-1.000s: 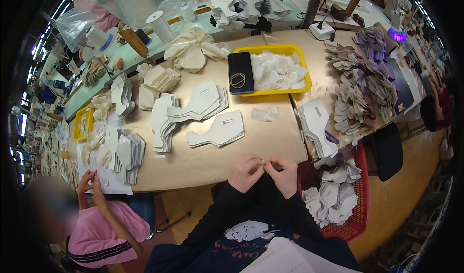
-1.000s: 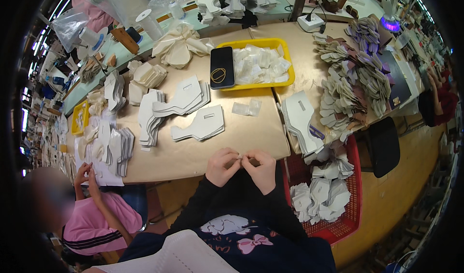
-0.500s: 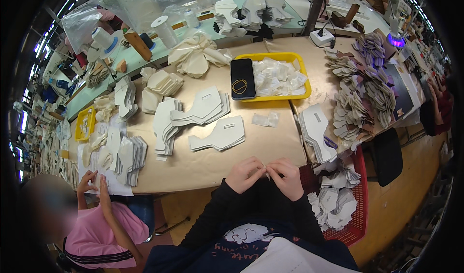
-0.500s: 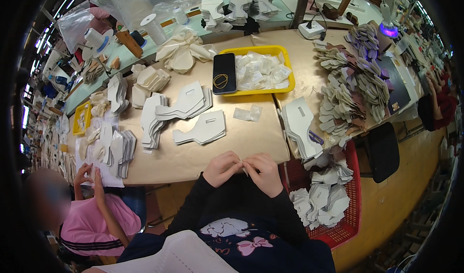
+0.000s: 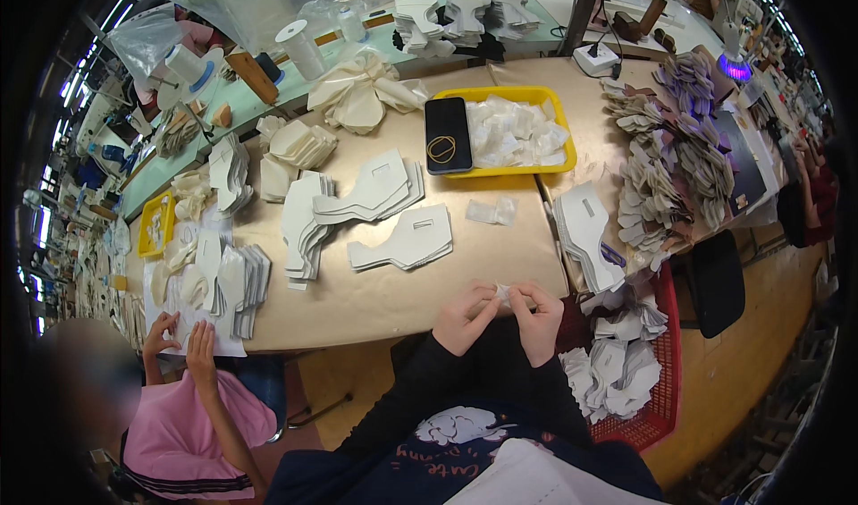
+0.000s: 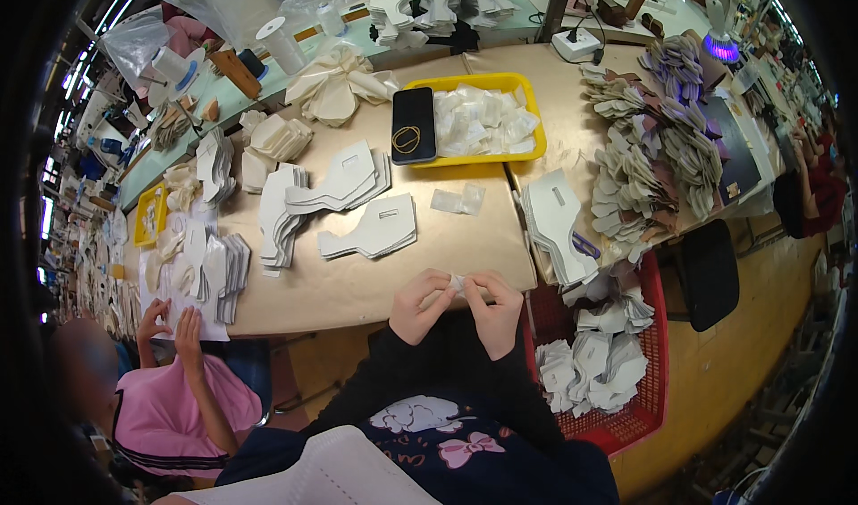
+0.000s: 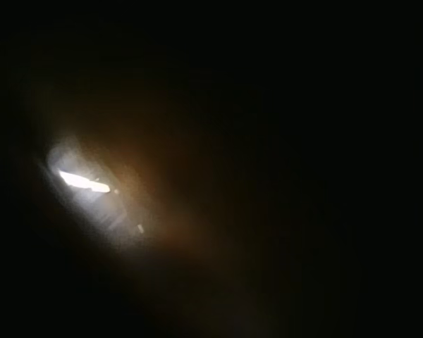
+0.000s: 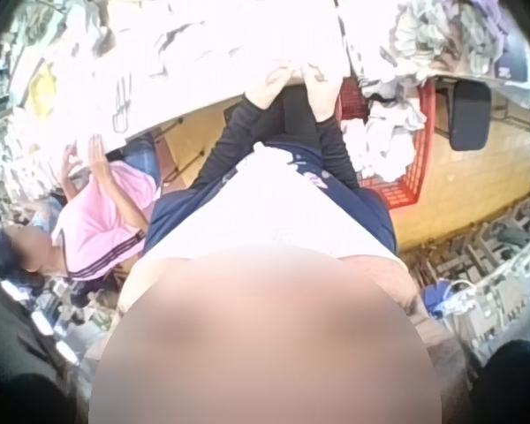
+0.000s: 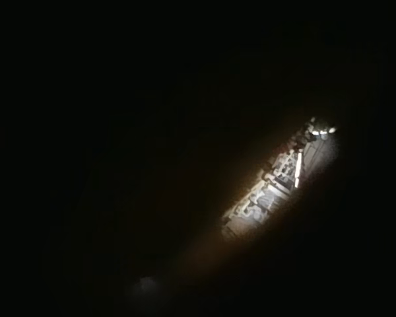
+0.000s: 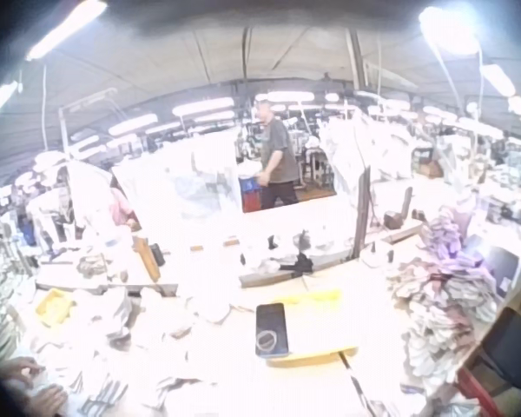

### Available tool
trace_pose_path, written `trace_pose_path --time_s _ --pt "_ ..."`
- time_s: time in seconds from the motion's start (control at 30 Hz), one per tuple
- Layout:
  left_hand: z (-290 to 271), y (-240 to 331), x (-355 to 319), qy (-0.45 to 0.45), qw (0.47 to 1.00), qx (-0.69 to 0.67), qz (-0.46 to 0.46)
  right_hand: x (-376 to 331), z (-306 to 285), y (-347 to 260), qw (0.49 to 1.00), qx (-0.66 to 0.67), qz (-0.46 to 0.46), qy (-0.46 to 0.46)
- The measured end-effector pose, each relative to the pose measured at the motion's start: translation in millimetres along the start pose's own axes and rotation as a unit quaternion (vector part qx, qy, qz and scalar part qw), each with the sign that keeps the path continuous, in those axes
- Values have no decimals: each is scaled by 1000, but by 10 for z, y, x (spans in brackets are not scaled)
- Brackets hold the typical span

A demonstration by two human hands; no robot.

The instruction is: The person assembles white face masks by inserting small rectangular inserts into the mask frames and stacking the completed units. The person handles the inserts and mask frames by hand, repeatedly picking, inserting, and stacking them on the table.

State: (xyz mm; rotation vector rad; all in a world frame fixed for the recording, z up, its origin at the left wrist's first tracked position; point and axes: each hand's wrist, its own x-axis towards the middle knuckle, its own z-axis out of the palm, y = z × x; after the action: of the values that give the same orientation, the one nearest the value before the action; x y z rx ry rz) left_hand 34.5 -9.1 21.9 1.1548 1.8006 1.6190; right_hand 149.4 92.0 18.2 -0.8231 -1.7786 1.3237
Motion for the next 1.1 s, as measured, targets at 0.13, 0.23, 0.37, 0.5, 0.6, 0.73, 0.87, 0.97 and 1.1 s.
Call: trace_pose_path --time_s 0.13,0.23,0.37,0.5,0.6,0.73,0.87,0.97,1.1 --pt "-104 -40 25 -52 994 -77 -59 32 -23 -37 987 -97 -128 -22" --pt "-78 -81 12 -49 985 -103 -130 46 -20 -36 972 -142 -182 -35" --pt "32 -104 3 -18 996 -46 -78 9 40 49 991 -98 -90 34" --pt "233 -15 -39 35 999 21 -32 -57 157 178 990 48 72 113" --pt "392 78 -39 69 992 98 48 -92 182 212 964 148 145 166" --pt "542 166 -3 80 988 107 74 -54 92 229 939 185 172 233" --pt "711 251 -75 52 992 76 92 93 -139 322 904 228 151 329" --pt "663 183 -70 19 999 -8 -34 137 -344 362 889 219 146 374" --pt "342 -48 -51 67 989 -51 -120 358 -900 346 871 215 79 435"
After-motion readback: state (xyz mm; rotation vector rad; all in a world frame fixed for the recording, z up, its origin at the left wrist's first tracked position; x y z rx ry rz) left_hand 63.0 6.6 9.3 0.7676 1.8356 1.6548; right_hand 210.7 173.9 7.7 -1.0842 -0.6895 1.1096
